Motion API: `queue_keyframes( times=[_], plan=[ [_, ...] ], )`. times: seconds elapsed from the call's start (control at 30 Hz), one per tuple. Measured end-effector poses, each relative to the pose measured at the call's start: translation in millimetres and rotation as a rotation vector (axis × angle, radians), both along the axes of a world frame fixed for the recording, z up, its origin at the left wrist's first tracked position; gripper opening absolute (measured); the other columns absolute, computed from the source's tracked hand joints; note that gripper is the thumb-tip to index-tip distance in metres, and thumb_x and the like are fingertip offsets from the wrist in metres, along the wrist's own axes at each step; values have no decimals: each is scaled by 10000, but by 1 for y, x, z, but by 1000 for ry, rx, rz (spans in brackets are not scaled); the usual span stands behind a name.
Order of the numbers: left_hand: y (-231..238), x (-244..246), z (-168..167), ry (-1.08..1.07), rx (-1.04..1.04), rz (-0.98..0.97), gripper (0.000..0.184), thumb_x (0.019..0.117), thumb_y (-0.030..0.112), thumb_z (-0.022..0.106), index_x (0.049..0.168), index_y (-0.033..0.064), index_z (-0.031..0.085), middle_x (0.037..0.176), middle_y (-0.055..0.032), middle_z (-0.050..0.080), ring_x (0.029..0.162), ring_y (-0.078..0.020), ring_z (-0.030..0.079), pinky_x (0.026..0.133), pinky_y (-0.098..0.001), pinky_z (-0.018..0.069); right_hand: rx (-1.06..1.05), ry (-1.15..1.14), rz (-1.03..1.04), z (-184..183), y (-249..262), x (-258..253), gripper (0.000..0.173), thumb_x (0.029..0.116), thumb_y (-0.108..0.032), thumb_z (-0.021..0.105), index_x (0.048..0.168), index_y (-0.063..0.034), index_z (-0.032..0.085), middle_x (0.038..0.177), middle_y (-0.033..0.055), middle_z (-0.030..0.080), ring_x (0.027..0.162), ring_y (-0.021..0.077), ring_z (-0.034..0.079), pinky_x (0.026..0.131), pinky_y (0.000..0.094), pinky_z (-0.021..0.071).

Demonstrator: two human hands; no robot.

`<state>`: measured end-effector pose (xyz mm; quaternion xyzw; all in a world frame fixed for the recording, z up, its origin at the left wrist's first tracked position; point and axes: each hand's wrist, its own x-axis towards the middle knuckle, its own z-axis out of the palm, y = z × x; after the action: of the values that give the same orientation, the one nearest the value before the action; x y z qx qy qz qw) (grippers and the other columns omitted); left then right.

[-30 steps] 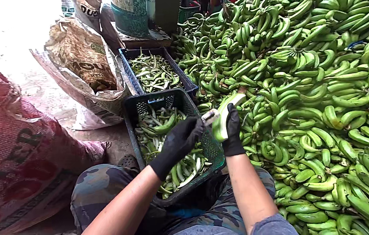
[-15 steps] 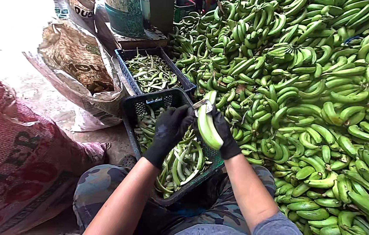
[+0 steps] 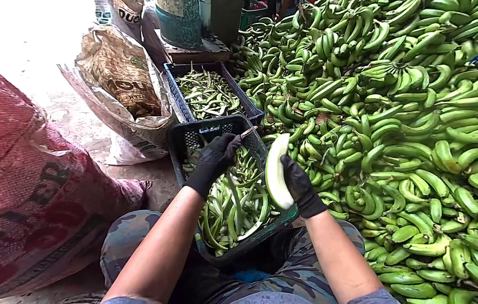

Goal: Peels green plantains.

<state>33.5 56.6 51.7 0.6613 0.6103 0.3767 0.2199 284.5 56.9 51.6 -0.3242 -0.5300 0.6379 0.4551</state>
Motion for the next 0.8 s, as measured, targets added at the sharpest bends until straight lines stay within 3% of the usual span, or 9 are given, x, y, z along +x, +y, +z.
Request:
queue_keyframes(
  times=[0.07, 0.13, 0.23, 0.33, 0.43, 0.57, 0.63, 0.73, 0.8],
  plan=[
    [-12, 19, 8, -78, 92, -67, 551, 1065, 562, 362, 1352, 175, 628, 1180, -108, 674, 1072, -251, 660, 912, -534, 532, 1, 248, -138, 7, 11, -4, 355, 1044, -458, 474, 1214, -176, 610, 1003, 16, 715, 894, 135, 701, 790, 366, 614],
    [-23, 40, 8, -94, 218, -124, 561, 1053, 561, 394, 1384, 166, 615, 1135, -100, 668, 1028, -226, 653, 884, -485, 547, 14, 435, -227, 16, 23, -8, 386, 1057, -521, 404, 1209, -228, 606, 1043, -15, 701, 937, 122, 690, 804, 361, 605],
    [-36, 67, -4, -15, 456, -110, 547, 1023, 558, 473, 1401, 190, 617, 1045, -90, 649, 960, -239, 627, 845, -477, 530, -53, 745, -285, 30, 44, -13, 558, 1075, -556, 191, 1134, -167, 586, 986, 51, 697, 861, 183, 702, 712, 379, 610],
    [-44, 79, -7, 43, 557, -24, 496, 998, 510, 572, 1397, 219, 618, 1104, -121, 653, 1060, -295, 622, 933, -511, 495, -115, 812, -374, 41, 47, -16, 555, 1075, -562, 188, 1151, -147, 549, 1006, 69, 676, 861, 197, 697, 698, 376, 608],
    [-41, 73, 3, 27, 450, -37, 512, 1021, 519, 522, 1406, 195, 613, 1080, -116, 661, 988, -275, 643, 847, -484, 533, -26, 723, -229, 34, 41, -21, 565, 1075, -565, 173, 1165, -191, 586, 1032, 21, 679, 896, 142, 688, 736, 333, 603],
    [-34, 49, 10, -29, 351, -82, 557, 1028, 565, 475, 1409, 180, 607, 1049, -94, 655, 923, -222, 646, 806, -450, 552, 133, 388, -138, 20, 23, -21, 425, 1090, -467, 342, 1276, -188, 604, 1107, -17, 694, 989, 79, 672, 849, 305, 594],
    [-36, 45, 7, 57, 408, -84, 544, 1011, 555, 519, 1396, 185, 625, 1044, -103, 660, 936, -251, 644, 826, -472, 542, 110, 245, -160, 17, 17, -11, 380, 1090, -470, 339, 1219, -237, 611, 1029, -66, 698, 927, 32, 671, 800, 270, 593],
    [-41, 52, -1, 189, 430, -59, 463, 941, 386, 688, 1376, 231, 643, 1045, -139, 676, 964, -338, 649, 849, -543, 516, 3, 33, -229, 16, 20, -2, 447, 1088, -513, 271, 1231, -222, 579, 1005, -31, 663, 897, 74, 646, 753, 327, 570],
    [-37, 57, -5, 170, 366, -35, 466, 963, 414, 658, 1383, 213, 640, 1046, -148, 667, 955, -343, 648, 825, -546, 518, -3, -44, -270, 21, 23, -5, 427, 1102, -472, 283, 1223, -181, 571, 979, -12, 647, 870, 80, 639, 749, 323, 568]
  ],
)
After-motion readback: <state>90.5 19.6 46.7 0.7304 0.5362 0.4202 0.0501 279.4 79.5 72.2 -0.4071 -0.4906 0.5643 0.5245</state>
